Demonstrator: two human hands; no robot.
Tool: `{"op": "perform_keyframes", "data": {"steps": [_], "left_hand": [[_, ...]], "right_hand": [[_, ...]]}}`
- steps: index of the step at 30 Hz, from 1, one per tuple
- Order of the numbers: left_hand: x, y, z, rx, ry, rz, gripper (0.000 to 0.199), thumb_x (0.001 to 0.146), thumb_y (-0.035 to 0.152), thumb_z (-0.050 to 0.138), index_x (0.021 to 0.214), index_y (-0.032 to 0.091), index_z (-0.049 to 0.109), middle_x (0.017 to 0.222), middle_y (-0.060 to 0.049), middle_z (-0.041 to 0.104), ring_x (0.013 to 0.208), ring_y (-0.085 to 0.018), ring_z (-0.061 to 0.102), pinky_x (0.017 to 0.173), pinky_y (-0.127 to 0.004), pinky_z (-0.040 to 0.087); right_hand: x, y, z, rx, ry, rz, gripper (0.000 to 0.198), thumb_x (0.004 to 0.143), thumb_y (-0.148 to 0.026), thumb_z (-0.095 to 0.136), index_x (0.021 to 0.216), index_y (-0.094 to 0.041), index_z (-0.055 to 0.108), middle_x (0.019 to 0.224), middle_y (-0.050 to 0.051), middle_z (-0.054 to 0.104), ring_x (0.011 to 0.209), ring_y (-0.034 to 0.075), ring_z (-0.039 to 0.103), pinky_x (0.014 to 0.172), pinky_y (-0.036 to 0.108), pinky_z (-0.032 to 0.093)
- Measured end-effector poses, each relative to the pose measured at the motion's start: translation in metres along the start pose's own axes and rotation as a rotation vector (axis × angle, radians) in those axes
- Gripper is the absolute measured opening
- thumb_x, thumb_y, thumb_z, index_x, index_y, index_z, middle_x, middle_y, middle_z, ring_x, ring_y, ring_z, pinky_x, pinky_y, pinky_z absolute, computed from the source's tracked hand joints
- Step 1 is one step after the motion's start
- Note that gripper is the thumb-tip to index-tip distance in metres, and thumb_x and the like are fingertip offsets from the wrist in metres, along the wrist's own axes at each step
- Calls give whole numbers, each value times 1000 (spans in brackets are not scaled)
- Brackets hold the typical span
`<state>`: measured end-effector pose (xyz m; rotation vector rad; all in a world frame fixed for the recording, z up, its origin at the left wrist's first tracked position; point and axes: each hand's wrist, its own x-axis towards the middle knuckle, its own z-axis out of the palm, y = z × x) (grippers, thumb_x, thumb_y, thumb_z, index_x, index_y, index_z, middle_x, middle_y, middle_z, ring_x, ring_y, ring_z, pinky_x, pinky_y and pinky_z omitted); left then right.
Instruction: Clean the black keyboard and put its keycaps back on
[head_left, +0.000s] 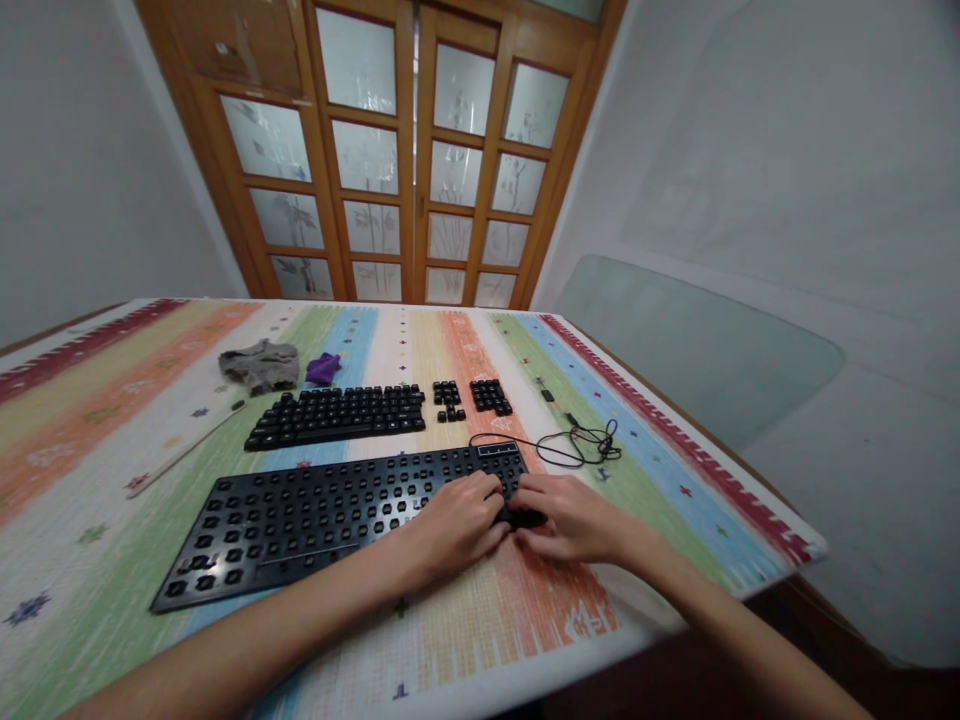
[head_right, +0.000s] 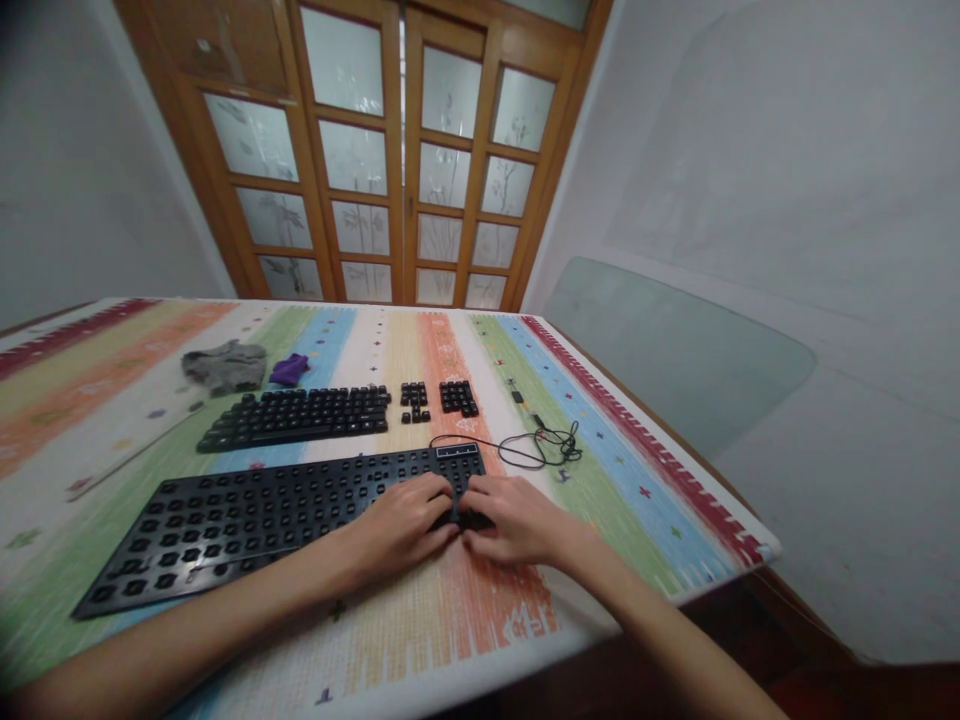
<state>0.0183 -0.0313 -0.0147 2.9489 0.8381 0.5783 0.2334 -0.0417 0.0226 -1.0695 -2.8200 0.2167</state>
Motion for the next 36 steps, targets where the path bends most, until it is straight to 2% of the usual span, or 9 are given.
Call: {"op": "perform_keyframes", "data": {"steps": [6, 12, 17, 21, 25, 29, 33, 36], "left_hand": [[0, 3, 9, 135, 18, 67, 15, 97, 21, 57, 86, 12, 62, 85, -7, 63, 83, -21, 61, 73, -32, 52], [-2, 1, 24, 265, 27, 183, 11, 96, 13, 55, 87, 11, 62, 84, -9, 62, 81, -23, 61, 73, -34, 52], [-4, 3, 21, 328, 18, 215, 12, 96, 8, 51, 90, 10, 61, 88, -10, 63, 86, -23, 61, 79, -35, 52], [-4, 4, 19, 343, -2, 224, 12, 96, 8, 50, 96, 8, 62, 94, -12, 65, 92, -24, 62, 82, -35, 52], [-3, 5, 20, 330, -27, 219, 12, 97, 7, 50, 99, 7, 62, 98, -14, 65, 94, -25, 63, 84, -36, 53], [-2, 6, 16, 272, -50, 184, 14, 97, 4, 46, 100, 8, 59, 97, -15, 64, 95, -26, 65, 82, -37, 54], [1, 2, 7, 159, -60, 111, 19, 96, -1, 42, 101, 11, 55, 93, -10, 62, 83, -22, 68, 69, -30, 55], [3, -5, -1, 33, -47, 61, 13, 98, 6, 46, 97, 14, 56, 90, -6, 63, 71, -19, 67, 60, -28, 54]], "right_hand": [[2, 0, 13, -231, -17, 11, 12, 83, -14, 54, 87, -15, 65, 87, 8, 64, 77, 18, 57, 66, 28, 40], [3, 3, 14, -333, -9, -126, 13, 88, -12, 51, 82, -16, 62, 82, 6, 63, 73, 18, 55, 63, 30, 39], [8, 4, 20, -414, 0, -184, 12, 85, -8, 49, 84, -15, 59, 78, 7, 60, 72, 20, 53, 62, 31, 38], [10, 9, 31, -453, -6, -191, 8, 82, -13, 50, 85, -14, 58, 79, 8, 59, 73, 22, 52, 63, 33, 39], [11, 16, 40, -457, -15, -209, 9, 82, -14, 49, 85, -14, 57, 78, 9, 58, 73, 22, 51, 64, 33, 40], [13, 21, 38, -429, -51, -210, 8, 82, -17, 52, 85, -13, 58, 79, 10, 58, 73, 22, 51, 64, 33, 40], [15, 27, 30, -370, -63, -195, 5, 84, -13, 52, 84, -14, 57, 78, 9, 59, 71, 20, 52, 64, 32, 41], [12, 27, 24, -322, 38, -216, 9, 87, -11, 48, 83, -16, 56, 78, 7, 59, 70, 19, 54, 63, 31, 44]]}}
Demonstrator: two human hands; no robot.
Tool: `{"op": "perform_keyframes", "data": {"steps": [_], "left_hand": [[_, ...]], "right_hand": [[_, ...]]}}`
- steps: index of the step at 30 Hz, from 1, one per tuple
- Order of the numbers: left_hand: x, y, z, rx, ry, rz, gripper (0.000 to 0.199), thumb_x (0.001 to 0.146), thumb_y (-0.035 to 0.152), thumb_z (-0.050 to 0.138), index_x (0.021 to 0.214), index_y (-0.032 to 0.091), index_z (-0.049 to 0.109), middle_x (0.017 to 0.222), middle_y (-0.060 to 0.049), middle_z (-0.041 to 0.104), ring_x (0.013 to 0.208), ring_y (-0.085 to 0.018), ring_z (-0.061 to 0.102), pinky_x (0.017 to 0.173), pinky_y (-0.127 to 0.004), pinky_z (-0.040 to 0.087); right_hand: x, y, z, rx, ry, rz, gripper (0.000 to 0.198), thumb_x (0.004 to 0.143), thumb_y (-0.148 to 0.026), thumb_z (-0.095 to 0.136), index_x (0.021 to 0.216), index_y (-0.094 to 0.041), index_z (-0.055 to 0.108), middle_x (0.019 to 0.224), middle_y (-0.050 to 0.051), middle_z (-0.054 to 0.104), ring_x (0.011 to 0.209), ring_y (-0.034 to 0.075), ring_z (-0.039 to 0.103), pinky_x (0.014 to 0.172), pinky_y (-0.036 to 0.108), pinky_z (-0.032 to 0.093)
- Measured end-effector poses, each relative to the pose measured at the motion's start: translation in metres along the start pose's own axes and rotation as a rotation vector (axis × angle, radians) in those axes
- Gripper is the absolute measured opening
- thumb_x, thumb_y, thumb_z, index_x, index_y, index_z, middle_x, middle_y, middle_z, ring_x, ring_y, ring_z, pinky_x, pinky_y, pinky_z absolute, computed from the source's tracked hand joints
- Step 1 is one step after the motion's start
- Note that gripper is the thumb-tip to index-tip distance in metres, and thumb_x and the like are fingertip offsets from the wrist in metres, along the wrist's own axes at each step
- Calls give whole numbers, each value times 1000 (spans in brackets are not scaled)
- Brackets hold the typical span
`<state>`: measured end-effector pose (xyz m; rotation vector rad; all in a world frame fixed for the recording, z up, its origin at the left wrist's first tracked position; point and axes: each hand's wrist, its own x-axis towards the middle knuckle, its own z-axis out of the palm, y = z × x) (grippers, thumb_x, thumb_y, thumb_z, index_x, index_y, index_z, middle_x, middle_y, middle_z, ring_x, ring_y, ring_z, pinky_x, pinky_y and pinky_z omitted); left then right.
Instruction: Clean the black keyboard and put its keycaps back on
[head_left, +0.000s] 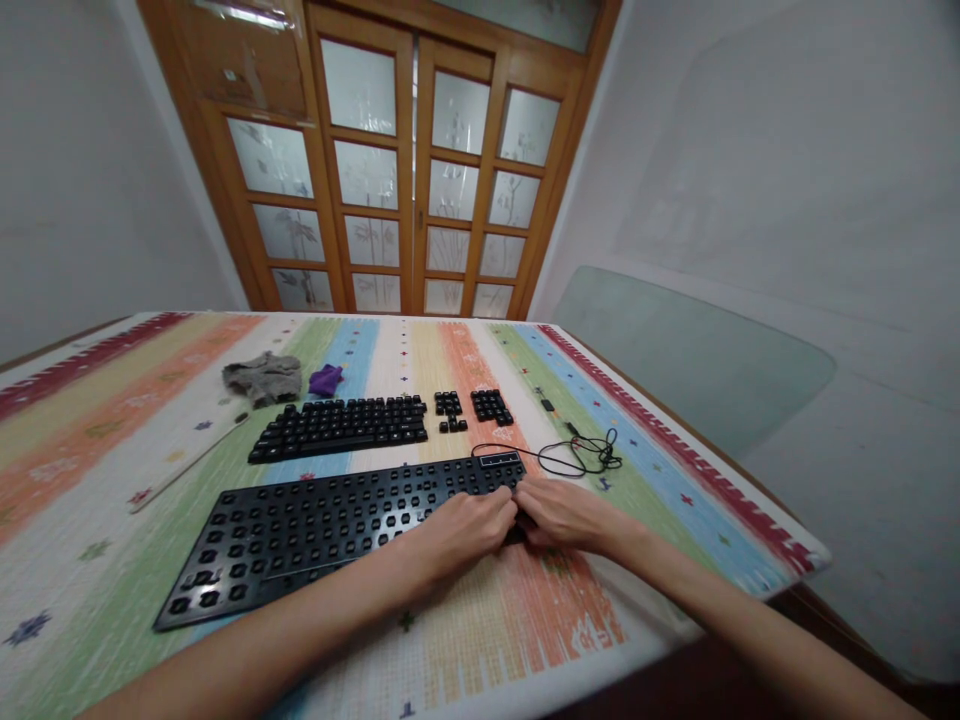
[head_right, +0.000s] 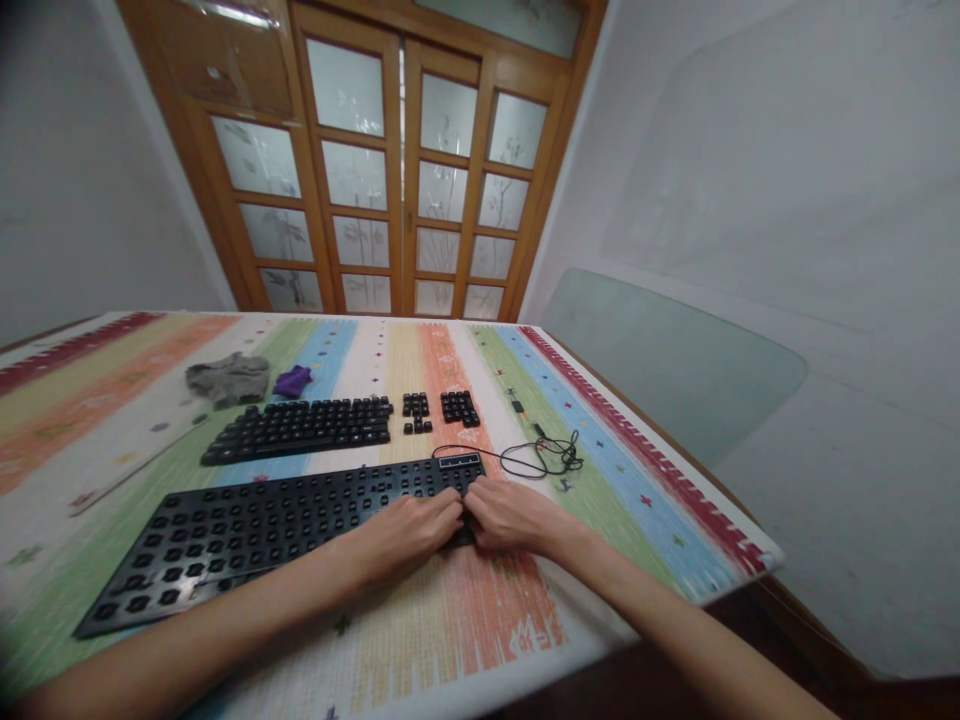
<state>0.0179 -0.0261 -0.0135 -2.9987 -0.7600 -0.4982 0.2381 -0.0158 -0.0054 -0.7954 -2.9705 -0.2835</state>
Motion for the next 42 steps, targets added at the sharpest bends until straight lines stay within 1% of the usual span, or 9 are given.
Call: {"op": "perform_keyframes", "data": {"steps": [6, 10, 14, 17, 22, 25, 29, 34, 42], "left_hand": [[5, -12, -15, -307, 190, -235, 8, 99, 19, 54, 92, 17, 59, 88, -4, 68, 79, -18, 68, 72, -28, 54], [8, -20, -22, -472, 296, -371, 15, 97, 21, 55, 85, 16, 62, 79, -2, 70, 71, -16, 67, 67, -26, 52], [2, -31, -31, -550, 361, -438, 13, 95, 24, 56, 89, 18, 66, 85, -3, 73, 76, -18, 68, 70, -28, 53], [-11, -43, -42, -538, 407, -488, 15, 95, 29, 55, 96, 18, 66, 94, -5, 72, 82, -19, 68, 74, -30, 54], [-48, -65, -62, -472, 435, -559, 21, 93, 35, 53, 94, 19, 66, 94, -6, 71, 80, -21, 67, 77, -36, 54], [-74, -79, -71, -372, 441, -618, 24, 92, 38, 53, 97, 19, 66, 96, -6, 72, 83, -22, 68, 79, -38, 55], [-108, -98, -80, -288, 463, -733, 32, 89, 47, 53, 97, 20, 67, 97, -6, 73, 80, -23, 69, 79, -38, 57], [-137, -116, -89, -299, 482, -867, 41, 83, 56, 55, 97, 20, 68, 98, -6, 73, 80, -24, 70, 78, -37, 57], [-150, -127, -97, -255, 496, -904, 40, 80, 56, 56, 95, 21, 68, 96, -6, 73, 77, -24, 69, 80, -37, 56]], "right_hand": [[8, -5, -11, 103, 425, 72, 10, 92, -16, 50, 100, -17, 57, 89, 8, 64, 82, 20, 61, 72, 32, 52], [26, -5, -17, 106, 507, 76, 13, 94, -19, 55, 107, -18, 58, 95, 9, 64, 88, 21, 62, 75, 33, 54], [43, 7, -17, 88, 459, 89, 15, 98, -22, 52, 110, -19, 60, 98, 10, 64, 90, 21, 61, 76, 34, 54], [54, 28, -12, 78, 376, 152, 12, 97, -25, 55, 104, -19, 63, 95, 9, 63, 89, 22, 59, 75, 35, 52], [66, 71, 8, 12, 245, 262, 8, 94, -21, 60, 98, -16, 65, 94, 10, 63, 91, 23, 57, 76, 34, 49], [70, 86, 20, -27, 176, 283, 7, 92, -21, 63, 95, -16, 65, 93, 9, 63, 90, 22, 56, 75, 32, 48], [73, 94, 28, -44, 162, 285, 5, 90, -17, 63, 92, -16, 67, 95, 9, 62, 92, 22, 54, 74, 31, 48], [75, 95, 30, -57, 157, 291, 6, 89, -18, 64, 89, -17, 70, 95, 9, 60, 91, 21, 53, 73, 31, 48], [75, 96, 30, -58, 165, 308, 7, 89, -19, 64, 91, -17, 71, 95, 8, 60, 91, 21, 52, 74, 31, 48]]}}
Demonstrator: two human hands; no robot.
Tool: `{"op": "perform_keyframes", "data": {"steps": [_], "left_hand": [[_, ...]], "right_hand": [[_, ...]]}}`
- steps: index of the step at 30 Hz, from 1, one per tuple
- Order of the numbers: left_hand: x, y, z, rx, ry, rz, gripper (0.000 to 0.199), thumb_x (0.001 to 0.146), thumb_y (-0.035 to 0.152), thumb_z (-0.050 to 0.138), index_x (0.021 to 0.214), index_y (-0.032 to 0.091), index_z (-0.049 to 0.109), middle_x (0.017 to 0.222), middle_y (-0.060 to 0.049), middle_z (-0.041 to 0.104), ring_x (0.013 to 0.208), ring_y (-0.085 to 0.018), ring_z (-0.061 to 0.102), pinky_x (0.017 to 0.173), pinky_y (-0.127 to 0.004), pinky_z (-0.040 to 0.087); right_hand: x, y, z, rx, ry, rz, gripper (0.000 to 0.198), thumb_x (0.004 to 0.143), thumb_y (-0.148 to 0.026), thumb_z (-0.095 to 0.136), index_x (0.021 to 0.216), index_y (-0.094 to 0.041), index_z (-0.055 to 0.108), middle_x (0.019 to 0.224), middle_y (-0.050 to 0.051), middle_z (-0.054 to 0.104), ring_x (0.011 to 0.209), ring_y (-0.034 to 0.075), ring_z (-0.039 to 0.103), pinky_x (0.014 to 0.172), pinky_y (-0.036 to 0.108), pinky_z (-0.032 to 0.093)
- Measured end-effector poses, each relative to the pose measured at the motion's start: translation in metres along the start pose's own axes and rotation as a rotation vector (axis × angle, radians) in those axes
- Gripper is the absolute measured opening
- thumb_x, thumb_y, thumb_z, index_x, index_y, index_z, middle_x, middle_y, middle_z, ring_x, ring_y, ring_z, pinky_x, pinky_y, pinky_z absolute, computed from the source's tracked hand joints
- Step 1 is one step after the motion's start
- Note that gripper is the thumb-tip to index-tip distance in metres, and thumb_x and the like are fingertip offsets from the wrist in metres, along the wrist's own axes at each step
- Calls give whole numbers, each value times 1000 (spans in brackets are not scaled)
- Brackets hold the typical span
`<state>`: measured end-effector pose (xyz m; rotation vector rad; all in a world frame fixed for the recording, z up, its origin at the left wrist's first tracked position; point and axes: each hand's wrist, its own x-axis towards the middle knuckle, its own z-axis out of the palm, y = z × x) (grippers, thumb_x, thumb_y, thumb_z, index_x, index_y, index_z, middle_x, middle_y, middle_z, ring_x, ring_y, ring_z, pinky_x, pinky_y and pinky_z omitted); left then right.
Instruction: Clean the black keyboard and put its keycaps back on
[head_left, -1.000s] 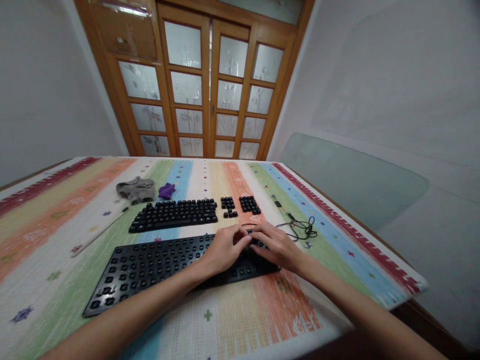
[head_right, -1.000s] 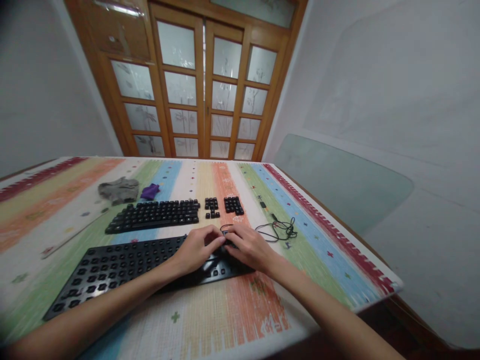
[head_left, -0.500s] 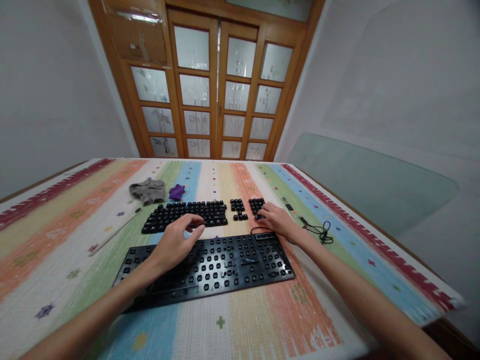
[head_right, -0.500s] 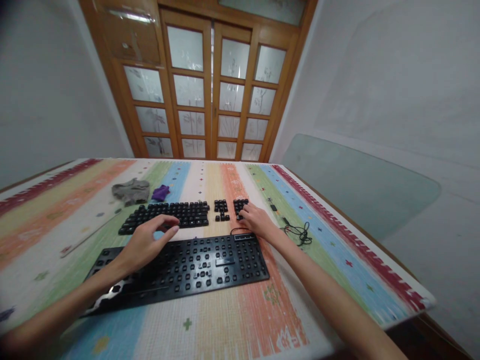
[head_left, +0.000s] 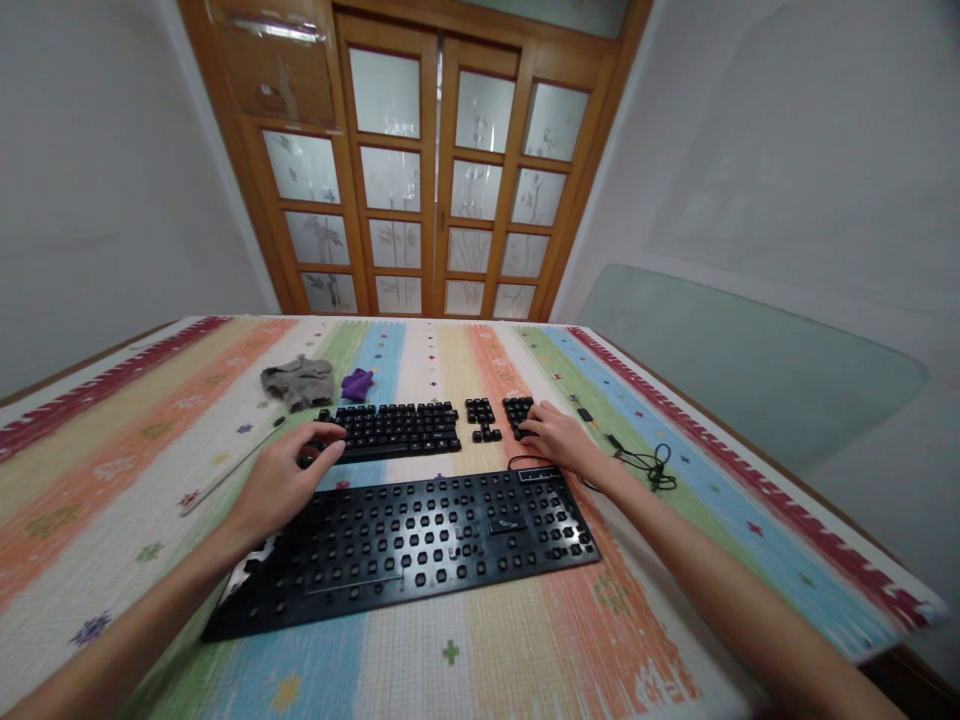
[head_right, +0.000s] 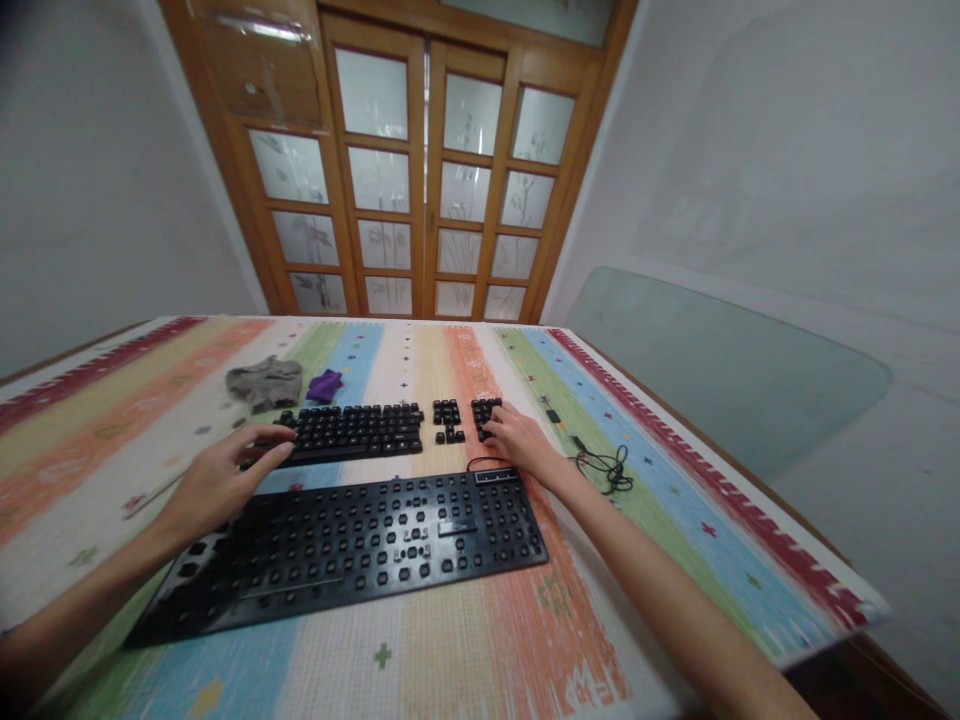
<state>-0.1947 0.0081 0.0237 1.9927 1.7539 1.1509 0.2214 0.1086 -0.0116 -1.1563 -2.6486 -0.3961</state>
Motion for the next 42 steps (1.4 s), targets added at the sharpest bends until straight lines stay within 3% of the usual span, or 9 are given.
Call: {"op": "perform_keyframes", "data": {"steps": [8, 13, 20, 23, 27, 31, 34, 39, 42], "left_hand": [[6, -2, -3, 24, -3, 6, 42, 80, 57, 55, 97, 21, 67, 97, -7, 73, 75, -25, 69, 77, -37, 55], [22, -11, -7, 145, 33, 31, 43, 82, 56, 50, 100, 21, 67, 100, -8, 73, 78, -25, 69, 79, -37, 56], [91, -27, -1, 279, -12, -17, 36, 82, 43, 54, 102, 15, 66, 100, -11, 73, 87, -28, 70, 82, -36, 54], [125, -32, 10, 322, -60, -54, 32, 86, 42, 61, 103, 15, 66, 104, -11, 72, 99, -30, 67, 89, -37, 52], [151, -38, 29, 356, -179, -113, 32, 97, 36, 62, 121, 15, 60, 120, -10, 63, 102, -24, 65, 87, -44, 54], [156, -43, 45, 366, -258, -142, 32, 98, 33, 62, 126, 17, 58, 126, -10, 60, 105, -25, 63, 87, -44, 55], [156, -45, 47, 346, -244, -149, 33, 98, 33, 62, 126, 17, 58, 125, -10, 60, 105, -25, 63, 87, -44, 55], [148, -38, 27, 247, -133, -135, 30, 98, 34, 62, 122, 17, 61, 124, -9, 61, 105, -25, 64, 88, -43, 55], [126, -30, 6, 144, -48, -104, 26, 90, 41, 66, 100, 17, 71, 107, -9, 72, 104, -30, 66, 90, -40, 53]], "right_hand": [[-2, 2, -2, 14, 16, 15, 9, 90, -21, 64, 96, -18, 69, 98, 9, 62, 93, 22, 54, 75, 32, 48], [-6, 0, -15, 38, 85, 70, 14, 94, -30, 60, 97, -18, 68, 97, 10, 62, 91, 23, 56, 73, 33, 47], [-17, -24, -32, 216, 120, 124, 16, 95, -28, 55, 97, -19, 68, 96, 9, 64, 94, 24, 58, 81, 36, 47], [-22, -40, -37, 286, 129, 127, 17, 97, -26, 52, 99, -19, 68, 99, 9, 64, 96, 23, 59, 82, 36, 48], [-28, -54, -40, 352, 153, 128, 17, 96, -24, 52, 100, -19, 68, 100, 9, 65, 95, 22, 60, 82, 36, 49], [-29, -59, -40, 398, 167, 115, 16, 96, -25, 53, 101, -19, 68, 99, 9, 65, 94, 22, 60, 83, 36, 49], [-28, -62, -41, 424, 186, 92, 15, 97, -24, 54, 98, -18, 68, 97, 9, 65, 92, 22, 60, 83, 37, 49], [-16, -75, -46, 474, 210, 45, 15, 96, -23, 53, 93, -18, 67, 94, 9, 65, 92, 22, 58, 82, 38, 49], [1, -90, -50, 529, 200, -18, 15, 96, -22, 53, 98, -18, 67, 97, 9, 64, 95, 22, 58, 84, 39, 50]]}}
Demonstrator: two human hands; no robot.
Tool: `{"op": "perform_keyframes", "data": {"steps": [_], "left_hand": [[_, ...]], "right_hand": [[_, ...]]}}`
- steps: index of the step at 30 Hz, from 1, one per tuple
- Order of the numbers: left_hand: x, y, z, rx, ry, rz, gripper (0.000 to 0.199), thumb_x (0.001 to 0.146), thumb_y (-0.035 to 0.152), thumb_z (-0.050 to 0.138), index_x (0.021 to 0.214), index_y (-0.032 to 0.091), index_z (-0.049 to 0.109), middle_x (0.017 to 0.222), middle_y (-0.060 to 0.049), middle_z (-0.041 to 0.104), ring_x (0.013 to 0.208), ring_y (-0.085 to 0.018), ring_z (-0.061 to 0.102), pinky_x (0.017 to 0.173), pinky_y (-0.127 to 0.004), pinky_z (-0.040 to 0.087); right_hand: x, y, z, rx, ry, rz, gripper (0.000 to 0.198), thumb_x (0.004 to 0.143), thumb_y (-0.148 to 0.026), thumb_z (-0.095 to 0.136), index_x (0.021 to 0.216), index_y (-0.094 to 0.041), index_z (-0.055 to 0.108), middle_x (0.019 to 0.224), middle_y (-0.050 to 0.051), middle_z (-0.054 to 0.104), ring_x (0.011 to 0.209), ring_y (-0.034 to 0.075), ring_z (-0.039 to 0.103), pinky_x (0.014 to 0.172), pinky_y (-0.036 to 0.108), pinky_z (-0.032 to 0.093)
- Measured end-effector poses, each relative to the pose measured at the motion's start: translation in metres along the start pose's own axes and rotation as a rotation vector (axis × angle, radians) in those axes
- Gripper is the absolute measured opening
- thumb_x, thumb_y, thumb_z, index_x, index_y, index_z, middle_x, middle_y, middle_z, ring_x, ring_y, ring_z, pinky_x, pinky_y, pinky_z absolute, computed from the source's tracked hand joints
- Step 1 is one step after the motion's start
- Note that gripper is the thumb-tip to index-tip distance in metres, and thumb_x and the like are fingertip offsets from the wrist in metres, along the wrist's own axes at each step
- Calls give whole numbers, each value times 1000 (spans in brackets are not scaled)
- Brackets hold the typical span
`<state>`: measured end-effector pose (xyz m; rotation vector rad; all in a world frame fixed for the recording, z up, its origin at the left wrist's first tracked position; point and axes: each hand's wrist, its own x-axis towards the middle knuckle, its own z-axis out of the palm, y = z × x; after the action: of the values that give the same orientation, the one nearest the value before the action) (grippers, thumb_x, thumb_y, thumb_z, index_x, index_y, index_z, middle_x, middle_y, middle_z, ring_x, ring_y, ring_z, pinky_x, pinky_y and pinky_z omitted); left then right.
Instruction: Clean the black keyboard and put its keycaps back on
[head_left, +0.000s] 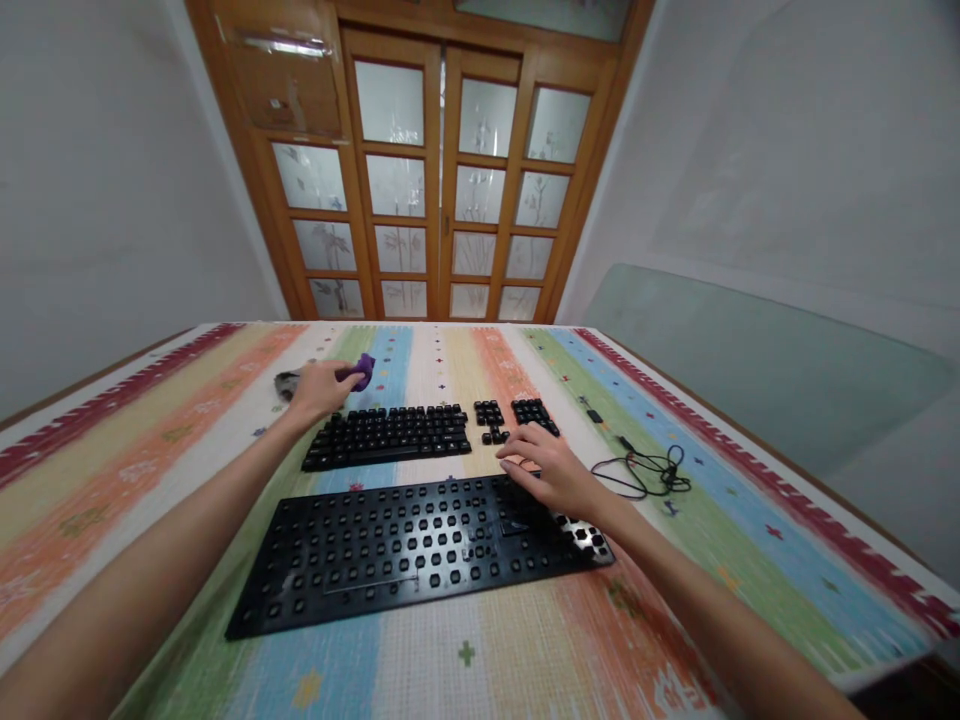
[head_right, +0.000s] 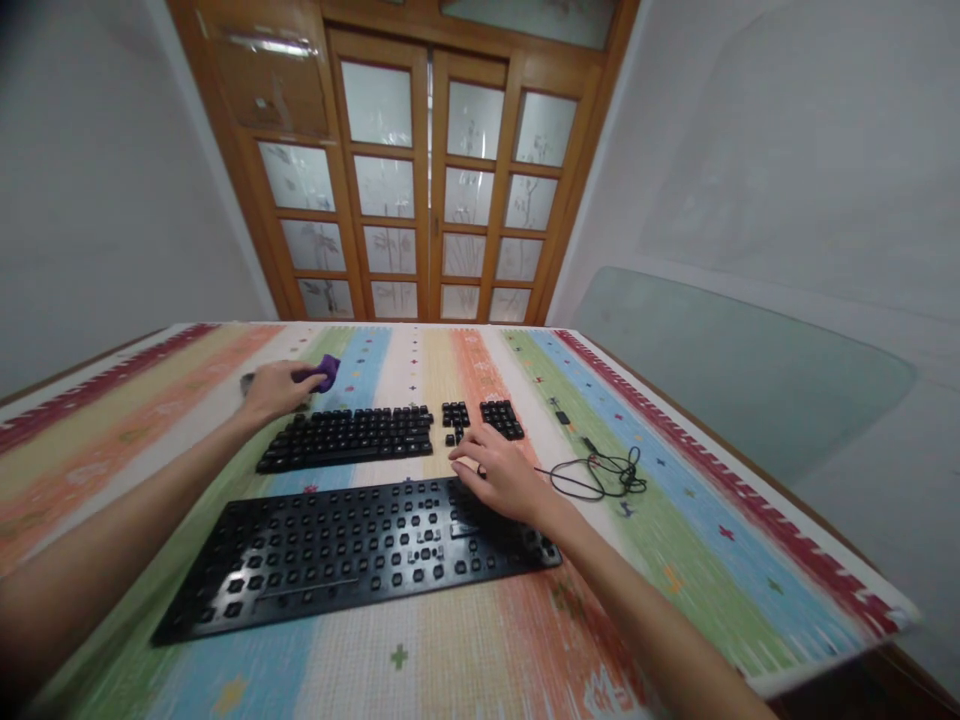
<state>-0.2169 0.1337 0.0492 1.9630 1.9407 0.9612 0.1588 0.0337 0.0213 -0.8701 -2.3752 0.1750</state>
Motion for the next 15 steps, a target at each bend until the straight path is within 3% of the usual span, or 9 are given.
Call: {"op": "perform_keyframes", "data": {"steps": [7, 11, 15], "left_hand": [[-97, -8, -37, -336, 5, 9, 51, 73, 62, 70, 93, 16, 69, 86, -7, 76, 79, -25, 72, 74, -34, 58], [-139, -20, -38, -551, 41, -87, 56, 60, 63, 82, 87, 16, 72, 82, -8, 75, 75, -25, 70, 71, -33, 56], [-156, -32, -32, -664, 75, -116, 54, 60, 59, 84, 90, 15, 75, 88, -9, 75, 80, -24, 68, 73, -31, 54]], "right_hand": [[68, -55, 42, 147, -6, -269, 27, 96, -23, 55, 122, -15, 59, 122, 14, 60, 116, 23, 55, 100, 43, 48], [105, -93, 80, 162, 32, -333, 36, 97, -33, 56, 129, -16, 54, 136, 15, 55, 123, 24, 51, 104, 44, 46], [130, -119, 118, 230, 30, -331, 35, 94, -31, 62, 122, -12, 57, 123, 15, 62, 114, 23, 57, 99, 39, 49]]}}
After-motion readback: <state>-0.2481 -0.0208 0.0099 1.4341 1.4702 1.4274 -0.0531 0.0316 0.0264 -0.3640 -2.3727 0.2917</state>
